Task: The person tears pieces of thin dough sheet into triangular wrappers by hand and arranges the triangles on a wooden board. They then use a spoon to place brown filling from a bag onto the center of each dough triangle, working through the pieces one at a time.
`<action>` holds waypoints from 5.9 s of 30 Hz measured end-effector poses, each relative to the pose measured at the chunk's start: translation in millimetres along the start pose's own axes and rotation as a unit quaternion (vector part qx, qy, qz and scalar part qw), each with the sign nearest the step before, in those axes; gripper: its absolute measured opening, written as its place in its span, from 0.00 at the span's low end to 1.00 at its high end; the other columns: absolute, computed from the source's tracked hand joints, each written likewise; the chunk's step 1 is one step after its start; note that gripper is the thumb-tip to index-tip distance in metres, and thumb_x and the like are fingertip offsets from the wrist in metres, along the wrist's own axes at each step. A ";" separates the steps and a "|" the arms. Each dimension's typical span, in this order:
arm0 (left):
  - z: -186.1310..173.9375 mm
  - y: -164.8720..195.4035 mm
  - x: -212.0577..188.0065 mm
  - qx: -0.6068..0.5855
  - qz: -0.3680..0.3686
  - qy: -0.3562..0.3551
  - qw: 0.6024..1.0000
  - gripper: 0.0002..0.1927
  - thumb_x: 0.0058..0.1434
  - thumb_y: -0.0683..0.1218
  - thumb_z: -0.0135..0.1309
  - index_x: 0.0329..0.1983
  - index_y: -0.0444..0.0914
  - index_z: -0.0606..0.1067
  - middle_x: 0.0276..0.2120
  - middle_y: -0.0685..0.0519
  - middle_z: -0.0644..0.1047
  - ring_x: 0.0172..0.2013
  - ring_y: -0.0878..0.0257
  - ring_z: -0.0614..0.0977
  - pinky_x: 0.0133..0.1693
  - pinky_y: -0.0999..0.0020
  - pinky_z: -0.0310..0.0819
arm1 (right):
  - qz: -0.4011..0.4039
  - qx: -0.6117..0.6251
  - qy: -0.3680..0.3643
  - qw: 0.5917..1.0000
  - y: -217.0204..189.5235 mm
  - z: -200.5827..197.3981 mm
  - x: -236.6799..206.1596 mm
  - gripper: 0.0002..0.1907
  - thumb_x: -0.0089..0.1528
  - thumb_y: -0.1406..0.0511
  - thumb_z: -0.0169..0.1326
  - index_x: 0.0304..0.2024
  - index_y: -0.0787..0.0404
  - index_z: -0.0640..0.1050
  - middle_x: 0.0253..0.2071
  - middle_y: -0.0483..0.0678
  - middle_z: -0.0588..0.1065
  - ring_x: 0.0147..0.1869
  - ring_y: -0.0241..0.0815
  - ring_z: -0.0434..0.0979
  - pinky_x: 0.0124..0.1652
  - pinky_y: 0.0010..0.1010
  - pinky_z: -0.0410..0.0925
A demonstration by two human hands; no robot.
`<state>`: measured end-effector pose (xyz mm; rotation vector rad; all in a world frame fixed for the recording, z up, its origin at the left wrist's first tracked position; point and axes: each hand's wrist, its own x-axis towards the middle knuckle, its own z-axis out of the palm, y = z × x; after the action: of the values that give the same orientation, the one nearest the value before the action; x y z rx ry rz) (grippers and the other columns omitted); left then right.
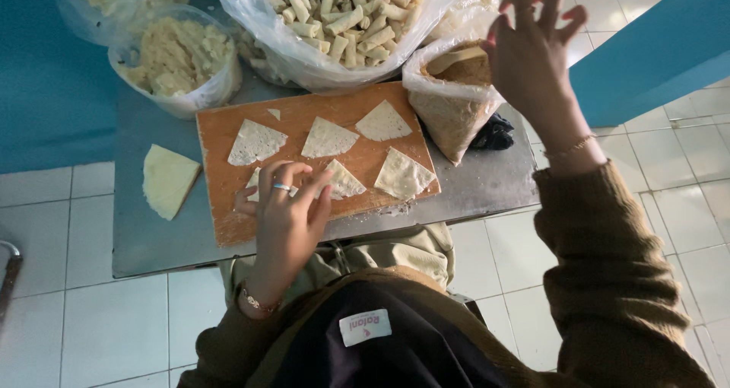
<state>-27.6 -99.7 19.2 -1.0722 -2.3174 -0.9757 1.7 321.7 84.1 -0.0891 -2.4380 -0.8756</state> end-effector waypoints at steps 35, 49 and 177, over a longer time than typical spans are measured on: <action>-16.8 2.1 6.8 0.012 -0.010 0.011 1.000 0.11 0.63 0.45 0.63 0.49 0.47 0.81 0.47 0.58 0.74 0.57 0.56 0.72 0.54 0.45 0.50 | 0.323 0.439 -0.093 0.833 26.5 25.7 -48.3 0.11 0.71 0.61 0.61 0.36 0.59 0.83 0.55 0.46 0.66 0.59 0.48 0.54 0.60 0.38 0.56; -25.4 -4.2 11.3 -0.076 -0.016 0.005 0.997 0.14 0.66 0.41 0.61 0.55 0.42 0.79 0.49 0.53 0.73 0.59 0.52 0.71 0.60 0.54 0.63 | 0.301 0.748 -0.031 0.591 -13.5 -39.4 -45.1 0.06 0.68 0.74 0.53 0.35 0.69 0.73 0.52 0.44 0.63 0.55 0.36 0.66 0.56 0.27 0.63; 56.6 41.1 3.4 0.044 0.128 -0.060 0.989 0.21 0.61 0.43 0.61 0.57 0.50 0.81 0.61 0.52 0.70 0.58 0.52 0.70 0.51 0.47 0.57 | 0.261 0.546 -0.002 0.796 -114.0 -54.9 -153.5 0.05 0.66 0.63 0.59 0.37 0.57 0.80 0.51 0.49 0.60 0.60 0.46 0.57 0.61 0.38 0.56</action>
<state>-1.6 -37.4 0.6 -1.3824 -2.2210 -0.7217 131.1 216.7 -24.5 -0.3033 -2.3424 0.8055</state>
